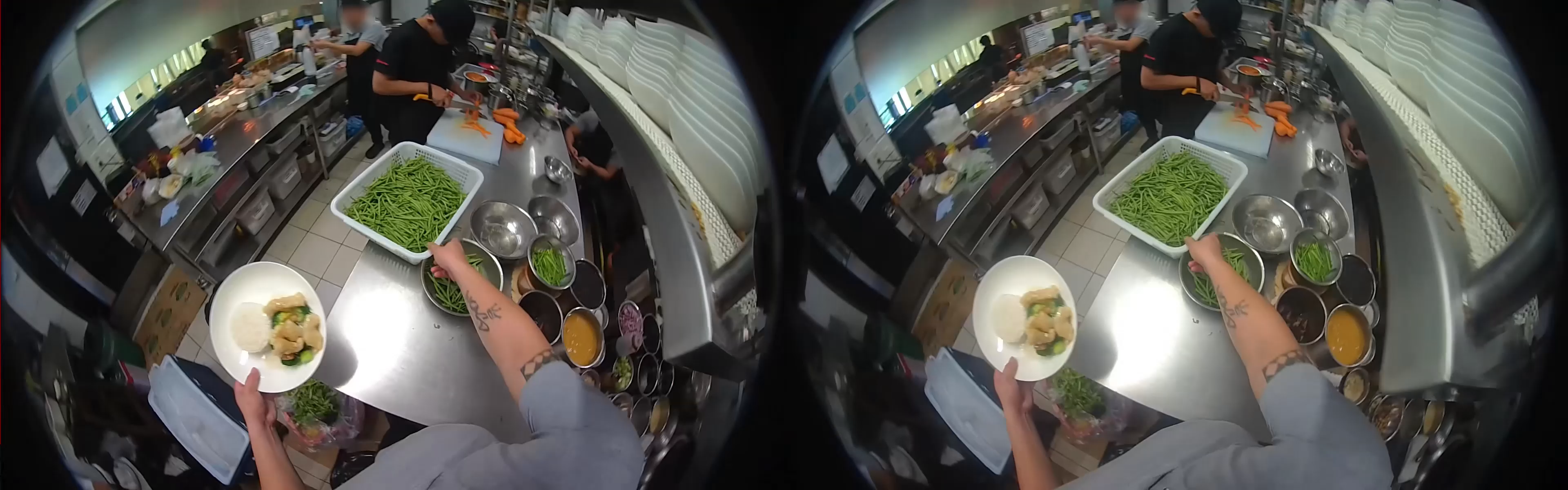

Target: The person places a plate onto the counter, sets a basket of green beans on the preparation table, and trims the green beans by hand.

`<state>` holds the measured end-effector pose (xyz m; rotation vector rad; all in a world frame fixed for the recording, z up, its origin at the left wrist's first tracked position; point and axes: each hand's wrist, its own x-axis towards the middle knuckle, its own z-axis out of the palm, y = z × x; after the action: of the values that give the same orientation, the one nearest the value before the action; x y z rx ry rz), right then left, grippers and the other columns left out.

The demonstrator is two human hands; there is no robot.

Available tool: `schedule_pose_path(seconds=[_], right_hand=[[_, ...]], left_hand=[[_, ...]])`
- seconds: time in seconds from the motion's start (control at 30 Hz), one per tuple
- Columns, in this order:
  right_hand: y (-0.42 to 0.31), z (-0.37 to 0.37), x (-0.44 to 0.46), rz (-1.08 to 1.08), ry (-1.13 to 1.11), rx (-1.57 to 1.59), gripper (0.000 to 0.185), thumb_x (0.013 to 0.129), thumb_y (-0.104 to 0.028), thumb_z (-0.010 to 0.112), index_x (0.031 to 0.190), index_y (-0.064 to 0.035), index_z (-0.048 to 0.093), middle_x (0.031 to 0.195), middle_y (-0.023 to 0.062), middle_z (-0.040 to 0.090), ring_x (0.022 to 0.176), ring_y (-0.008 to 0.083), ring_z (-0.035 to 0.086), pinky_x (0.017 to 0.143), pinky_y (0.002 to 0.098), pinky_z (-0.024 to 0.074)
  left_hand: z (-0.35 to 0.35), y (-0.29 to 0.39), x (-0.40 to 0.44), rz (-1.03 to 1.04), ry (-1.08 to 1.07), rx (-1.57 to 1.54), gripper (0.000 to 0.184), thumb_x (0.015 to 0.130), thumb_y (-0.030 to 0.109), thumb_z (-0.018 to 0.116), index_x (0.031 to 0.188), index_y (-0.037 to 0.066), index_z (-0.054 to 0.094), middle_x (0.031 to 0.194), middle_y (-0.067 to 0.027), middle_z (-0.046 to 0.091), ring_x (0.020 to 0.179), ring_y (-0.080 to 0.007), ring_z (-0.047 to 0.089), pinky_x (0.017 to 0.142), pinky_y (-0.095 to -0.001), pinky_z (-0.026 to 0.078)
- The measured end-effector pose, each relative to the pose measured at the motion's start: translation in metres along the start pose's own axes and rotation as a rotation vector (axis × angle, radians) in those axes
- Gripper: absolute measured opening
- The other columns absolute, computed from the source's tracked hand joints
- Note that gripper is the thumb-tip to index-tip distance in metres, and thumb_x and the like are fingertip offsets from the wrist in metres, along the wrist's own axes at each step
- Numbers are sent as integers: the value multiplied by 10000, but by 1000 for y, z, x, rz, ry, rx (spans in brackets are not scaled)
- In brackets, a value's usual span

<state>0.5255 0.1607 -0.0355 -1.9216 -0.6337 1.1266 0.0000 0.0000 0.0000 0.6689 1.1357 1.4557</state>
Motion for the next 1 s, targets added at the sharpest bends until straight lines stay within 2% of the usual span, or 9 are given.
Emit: schedule_pose_path(seconds=[0.17, 0.3, 0.33, 0.43, 0.5, 0.7, 0.73, 0.87, 1.0], right_hand=[[-28, 13, 0, 63, 89, 128, 756, 931, -50, 503, 1504, -137, 17, 948, 203, 614, 583, 294, 682, 434, 390, 578], [-18, 41, -16, 126, 33, 275, 816, 917, 18, 438, 1512, -169, -89, 1173, 274, 545, 587, 316, 681, 440, 408, 583], [-13, 37, -17, 165, -18, 242, 910, 947, -39, 454, 1529, -217, -224, 1260, 276, 550, 665, 320, 704, 473, 380, 590], [-12, 26, -55, 147, -22, 139, 856, 943, -31, 454, 1535, -192, -143, 1215, 246, 571, 659, 306, 702, 471, 377, 590], [-6, 24, -75, 89, -28, 61, 788, 915, -19, 471, 1528, -162, -5, 1154, 235, 590, 592, 254, 656, 445, 364, 566], [36, 10, -124, -73, 21, -192, 775, 867, -67, 513, 1542, -118, 136, 1164, 252, 609, 614, 256, 616, 440, 371, 495], [35, 5, -139, -5, 14, -244, 753, 862, -70, 515, 1539, -83, 184, 1232, 277, 590, 746, 328, 667, 578, 405, 542], [96, -1, -153, -361, 135, -298, 695, 884, -85, 505, 1512, -21, 216, 1199, 331, 596, 1071, 474, 616, 922, 453, 493], [124, -2, -200, -347, 113, -257, 612, 912, -107, 484, 1472, -7, 260, 1142, 328, 617, 1020, 461, 634, 884, 458, 509]], left_hand=[[39, 28, 69, -24, 11, -152, 457, 945, 65, 498, 1374, -71, 419, 1286, -239, 581, 1104, -350, 647, 827, -501, 599], [52, 88, 146, -25, -44, -39, 469, 938, 58, 492, 1382, -67, 413, 1296, -238, 577, 1100, -363, 649, 852, -507, 588], [57, 92, 169, -19, -58, -41, 466, 937, 55, 493, 1382, -60, 416, 1301, -233, 576, 1109, -363, 644, 865, -509, 582], [74, 95, 233, -14, -55, -72, 461, 937, 59, 503, 1381, -39, 425, 1311, -220, 572, 1134, -357, 630, 893, -507, 571], [99, 105, 254, -6, -26, -103, 498, 901, 20, 537, 1379, -46, 416, 1336, -222, 541, 1212, -365, 572, 1045, -511, 481], [153, 100, 291, -40, -74, -69, 488, 872, 11, 537, 1353, 12, 453, 1282, -126, 594, 1152, -287, 622, 931, -440, 560], [159, 97, 291, -57, -85, -75, 490, 871, 10, 537, 1354, 11, 452, 1284, -129, 594, 1154, -290, 623, 931, -440, 561], [184, 87, 295, -40, -149, -43, 481, 907, 4, 483, 1377, -47, 392, 1305, -222, 553, 1139, -373, 624, 878, -496, 617], [214, 70, 286, -68, -115, 0, 462, 903, 5, 494, 1356, -46, 416, 1276, -211, 574, 1111, -353, 637, 884, -494, 610]])
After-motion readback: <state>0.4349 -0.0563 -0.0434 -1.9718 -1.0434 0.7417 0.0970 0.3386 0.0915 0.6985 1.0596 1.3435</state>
